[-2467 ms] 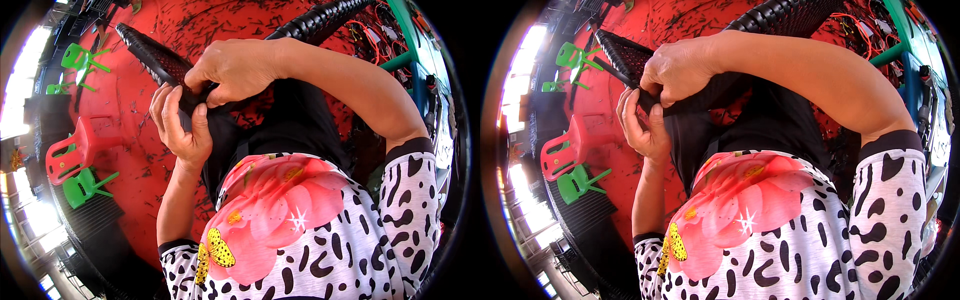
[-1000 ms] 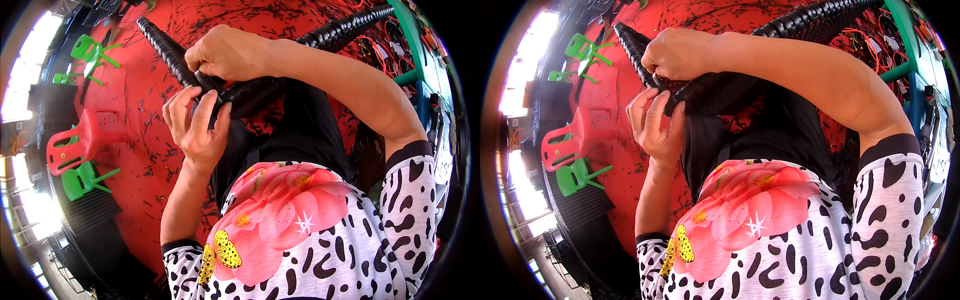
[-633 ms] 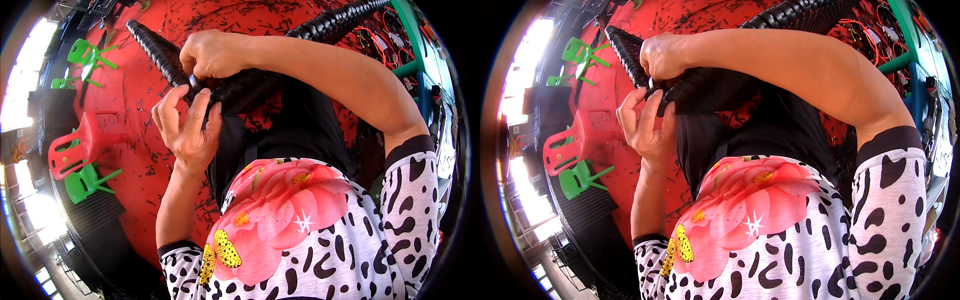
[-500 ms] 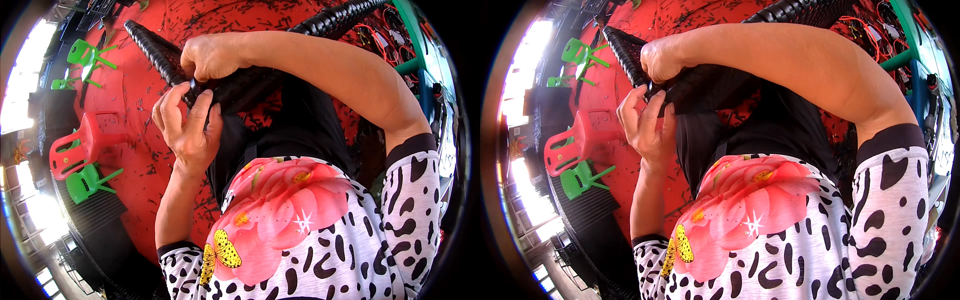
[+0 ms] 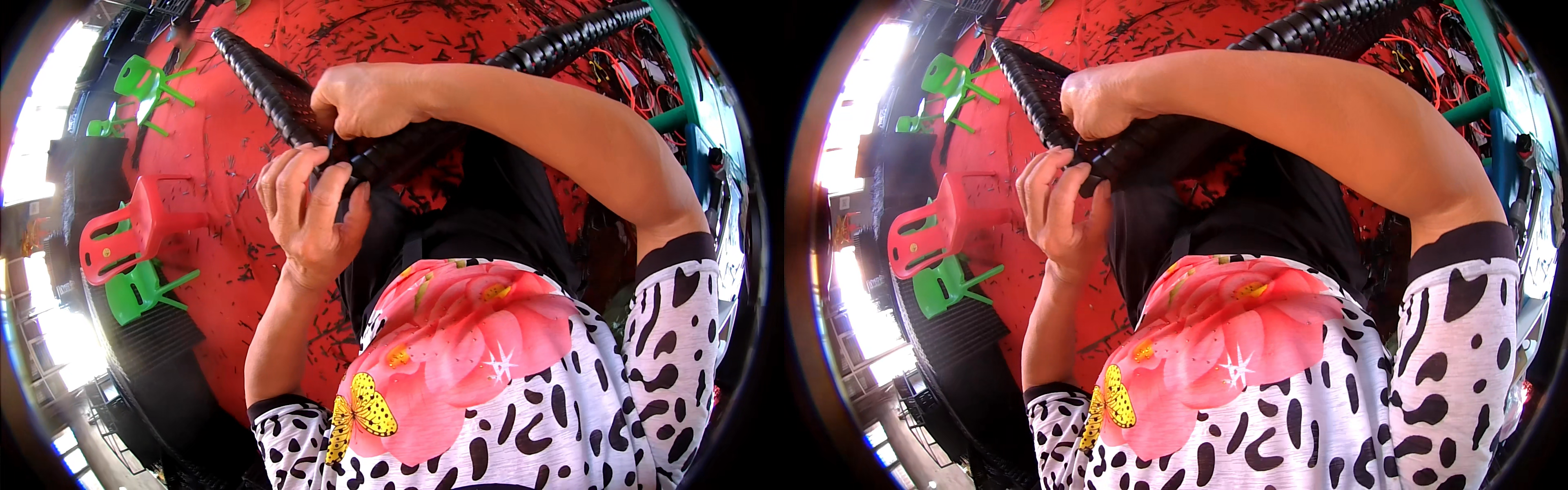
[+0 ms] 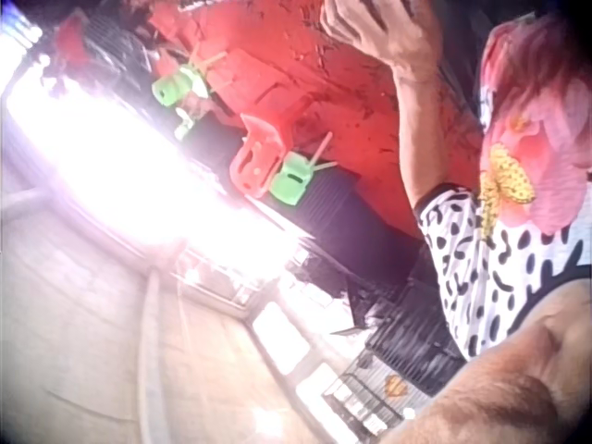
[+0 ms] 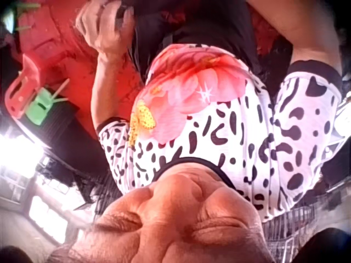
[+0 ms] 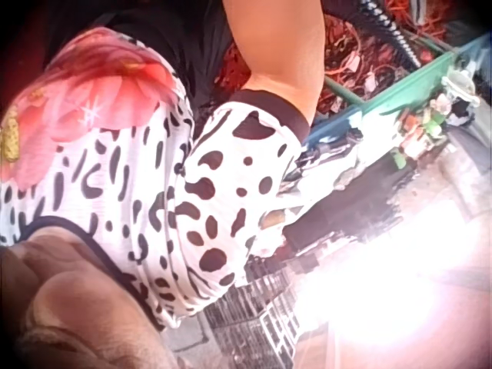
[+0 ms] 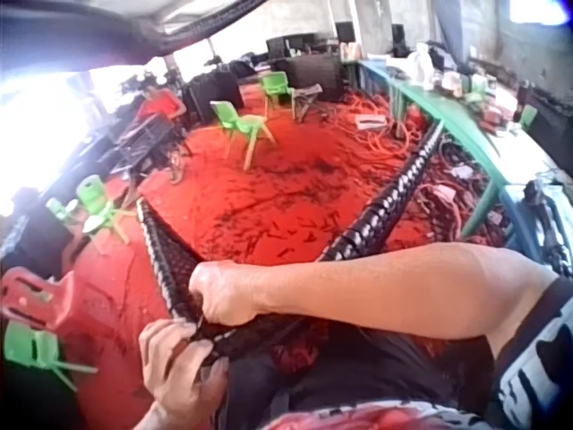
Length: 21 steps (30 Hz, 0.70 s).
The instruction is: The person wraps a black plastic strip around the legs of a black wicker chair frame. They manually coil the strip tightly along the leg and use a pneumatic nail gun to secure the strip at intervals. The person works on multiple legs of the chair frame, adjusting the strip and fastening it with the tool.
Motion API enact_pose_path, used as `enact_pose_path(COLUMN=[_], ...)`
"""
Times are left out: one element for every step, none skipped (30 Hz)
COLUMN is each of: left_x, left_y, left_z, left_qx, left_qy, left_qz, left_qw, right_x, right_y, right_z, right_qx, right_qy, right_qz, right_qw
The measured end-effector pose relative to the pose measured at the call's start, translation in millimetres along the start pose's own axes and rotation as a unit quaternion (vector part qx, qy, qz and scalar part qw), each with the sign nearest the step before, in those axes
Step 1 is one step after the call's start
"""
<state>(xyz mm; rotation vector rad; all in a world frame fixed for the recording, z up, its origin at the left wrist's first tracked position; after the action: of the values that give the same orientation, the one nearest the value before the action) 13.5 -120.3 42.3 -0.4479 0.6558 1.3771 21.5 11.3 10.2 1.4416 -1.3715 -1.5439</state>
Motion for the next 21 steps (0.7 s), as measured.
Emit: enact_pose_path(left_x=[-0.7,-0.3,0.2,-0.1,-0.6,0.5,2.0,2.8,3.5,3.0,2.7,2.4,2.8,3.6,3.9,3.3,2.4,1.6,1.3,1.4,1.2], left_y=[-0.9,-1.1,-1.1,-1.2,-1.8,-1.4,-1.1,-0.8,-0.2,-0.2,-0.5,-0.5,0.1,1.1,1.7,2.0,1.9,1.8,1.9,2.8,3.2], left_z=[-0.6,-0.5,-0.2,0.5,1.0,1.8,2.1,1.2,1.1,1.5,1.4,1.1,0.4,-0.6,-1.4,-2.0,-2.6,-3.1,-3.1,-2.6,-1.9], left_qx=[0.001,-0.004,-0.009,-0.013,-0.024,-0.031,-0.039,-0.047,-0.051,-0.051,-0.050,-0.050,-0.049,-0.048,-0.047,-0.048,-0.048,-0.049,-0.045,-0.040,-0.035], left_qy=[-0.003,-0.005,-0.007,-0.010,0.008,0.004,0.000,-0.002,-0.007,-0.007,-0.007,-0.007,-0.009,-0.011,-0.013,-0.014,-0.015,-0.015,-0.012,-0.009,-0.006], left_qz=[-0.003,-0.001,0.000,0.002,-0.007,-0.013,-0.020,-0.025,-0.035,-0.033,-0.033,-0.033,-0.035,-0.037,-0.039,-0.038,-0.036,-0.034,-0.032,-0.031,-0.031], left_qw=[1.000,1.000,1.000,1.000,1.000,0.999,0.999,0.999,0.998,0.998,0.998,0.998,0.998,0.998,0.998,0.998,0.998,0.998,0.998,0.999,0.999], right_x=[0.1,-0.7,-1.4,-1.9,-3.1,-4.2,-5.4,-5.6,-3.8,-2.7,-1.2,0.3,1.5,2.7,3.8,2.2,1.0,-0.1,0.0,0.1,0.7], right_y=[-2.0,-1.9,-1.1,-0.5,1.7,3.3,4.5,6.2,6.0,5.3,3.9,2.7,2.5,2.2,1.9,0.3,-1.6,-3.5,-5.6,-8.5,-10.7], right_z=[0.9,0.7,0.2,-0.9,-3.5,-5.2,-6.7,-7.8,-7.7,-7.5,-8.2,-8.5,-8.2,-7.7,-7.2,-6.3,-5.6,-4.7,-2.9,-1.3,-0.5], right_qx=[0.000,0.001,0.003,0.005,-0.008,-0.025,-0.042,-0.059,-0.060,-0.055,-0.049,-0.042,-0.043,-0.043,-0.044,-0.034,-0.025,-0.015,-0.007,0.001,0.010], right_qy=[-0.006,-0.004,-0.001,0.001,-0.008,-0.010,-0.012,-0.013,0.009,0.025,0.039,0.054,0.065,0.077,0.089,0.087,0.086,0.084,0.087,0.088,0.088], right_qz=[0.007,0.002,-0.003,-0.007,0.003,-0.002,-0.006,-0.009,-0.014,0.005,0.023,0.042,0.034,0.027,0.020,0.044,0.070,0.096,0.107,0.118,0.130], right_qw=[1.000,1.000,1.000,1.000,1.000,1.000,0.999,0.998,0.998,0.998,0.998,0.997,0.996,0.996,0.995,0.995,0.994,0.992,0.990,0.989,0.988])
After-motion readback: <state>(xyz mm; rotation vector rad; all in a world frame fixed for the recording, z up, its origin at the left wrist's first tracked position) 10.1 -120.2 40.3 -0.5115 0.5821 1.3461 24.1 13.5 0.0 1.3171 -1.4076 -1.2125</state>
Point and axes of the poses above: each hand's wrist, its own z-axis towards the middle knuckle, its own x-axis out of the palm, y = z × x, the point moved 8 cm from there along z, towards the middle knuckle, and after that the axes turned 15 degrees about z, right-handed, at the moved point
